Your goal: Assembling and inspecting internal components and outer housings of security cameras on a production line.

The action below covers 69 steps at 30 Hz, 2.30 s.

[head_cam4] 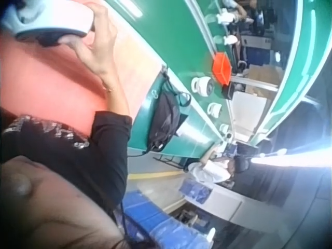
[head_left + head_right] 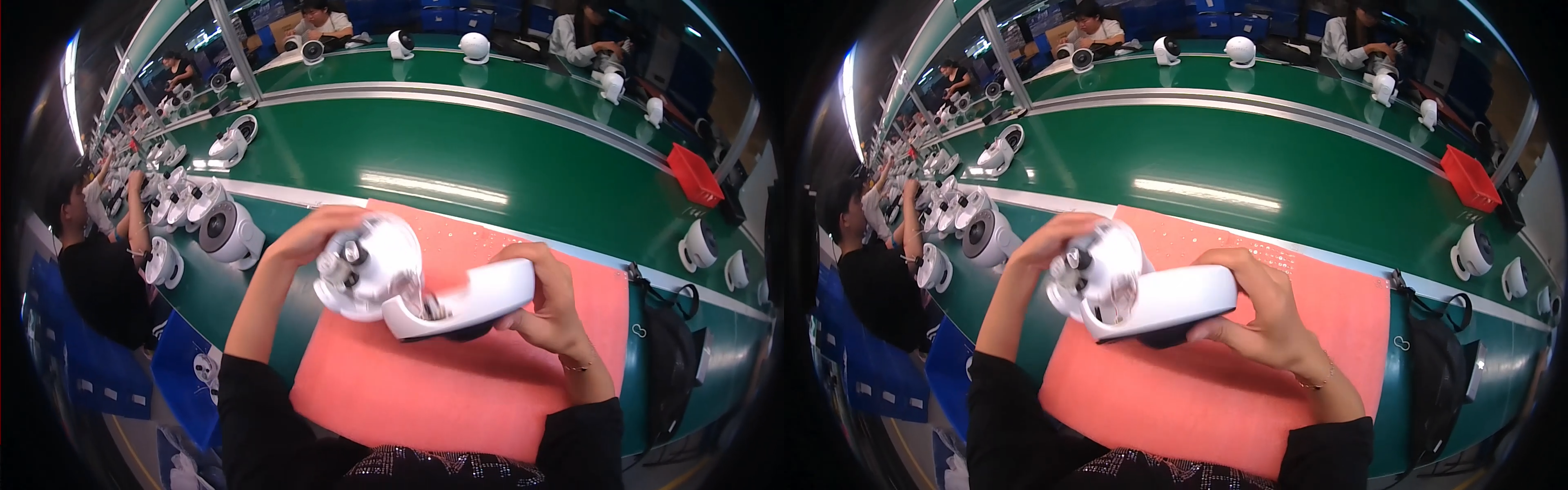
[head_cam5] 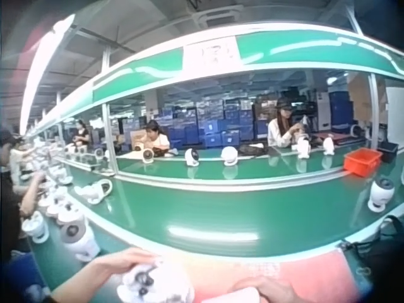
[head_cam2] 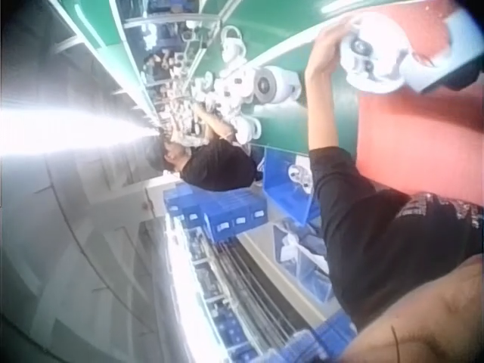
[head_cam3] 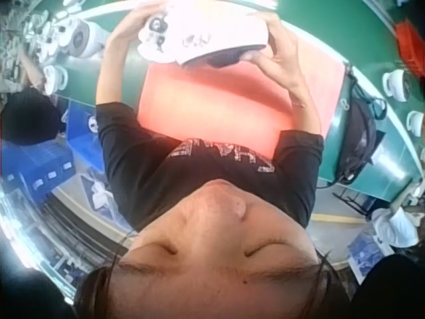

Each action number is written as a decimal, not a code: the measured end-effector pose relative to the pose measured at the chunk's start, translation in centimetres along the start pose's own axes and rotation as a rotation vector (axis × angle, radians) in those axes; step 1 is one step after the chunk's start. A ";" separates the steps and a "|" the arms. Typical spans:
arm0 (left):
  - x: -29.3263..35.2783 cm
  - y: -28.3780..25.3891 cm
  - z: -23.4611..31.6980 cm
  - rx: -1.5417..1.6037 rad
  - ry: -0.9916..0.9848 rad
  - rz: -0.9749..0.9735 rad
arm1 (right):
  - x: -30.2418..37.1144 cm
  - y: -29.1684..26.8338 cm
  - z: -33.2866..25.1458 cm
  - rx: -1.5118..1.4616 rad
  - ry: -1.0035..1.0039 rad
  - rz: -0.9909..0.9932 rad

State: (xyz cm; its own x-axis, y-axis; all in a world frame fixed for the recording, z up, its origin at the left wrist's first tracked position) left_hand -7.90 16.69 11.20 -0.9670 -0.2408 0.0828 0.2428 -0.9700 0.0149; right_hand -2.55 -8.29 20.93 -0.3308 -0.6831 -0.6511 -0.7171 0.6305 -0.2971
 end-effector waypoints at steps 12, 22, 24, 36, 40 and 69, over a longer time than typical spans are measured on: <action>2.0 16.3 -1.5 -0.610 0.066 -0.617 | 3.6 6.5 2.1 -0.233 0.602 -0.533; 17.4 6.8 -1.6 -0.587 0.168 0.473 | 3.7 6.9 3.5 0.026 0.610 -0.402; 18.2 8.3 -1.9 -0.560 0.072 0.428 | 3.7 7.2 4.0 0.082 0.612 -0.390; 16.7 8.4 0.2 -0.974 -0.025 0.377 | 2.6 7.8 4.4 0.378 0.420 -0.401; 15.4 8.0 -0.3 -0.988 -0.023 0.286 | 1.9 7.9 4.8 0.489 0.413 -0.453; 13.5 8.1 -0.4 -1.029 -0.228 -0.043 | 2.6 10.9 -1.9 0.145 -0.120 -0.549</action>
State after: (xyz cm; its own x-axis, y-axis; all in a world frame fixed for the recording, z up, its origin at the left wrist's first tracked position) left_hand -19.03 5.57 12.03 -0.9100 -0.2968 0.2896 -0.0772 -0.5650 -0.8215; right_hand -12.39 -3.89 17.37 0.1444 -0.8829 -0.4468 -0.6698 0.2451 -0.7009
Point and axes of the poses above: each hand's wrist, its own x-axis away from the middle knuckle, its own y-axis out of the palm, z = x × y, the point moved 9 cm from there along -x, towards the middle knuckle, and after that the axes turned 7 degrees about z, right-handed, at the moved point
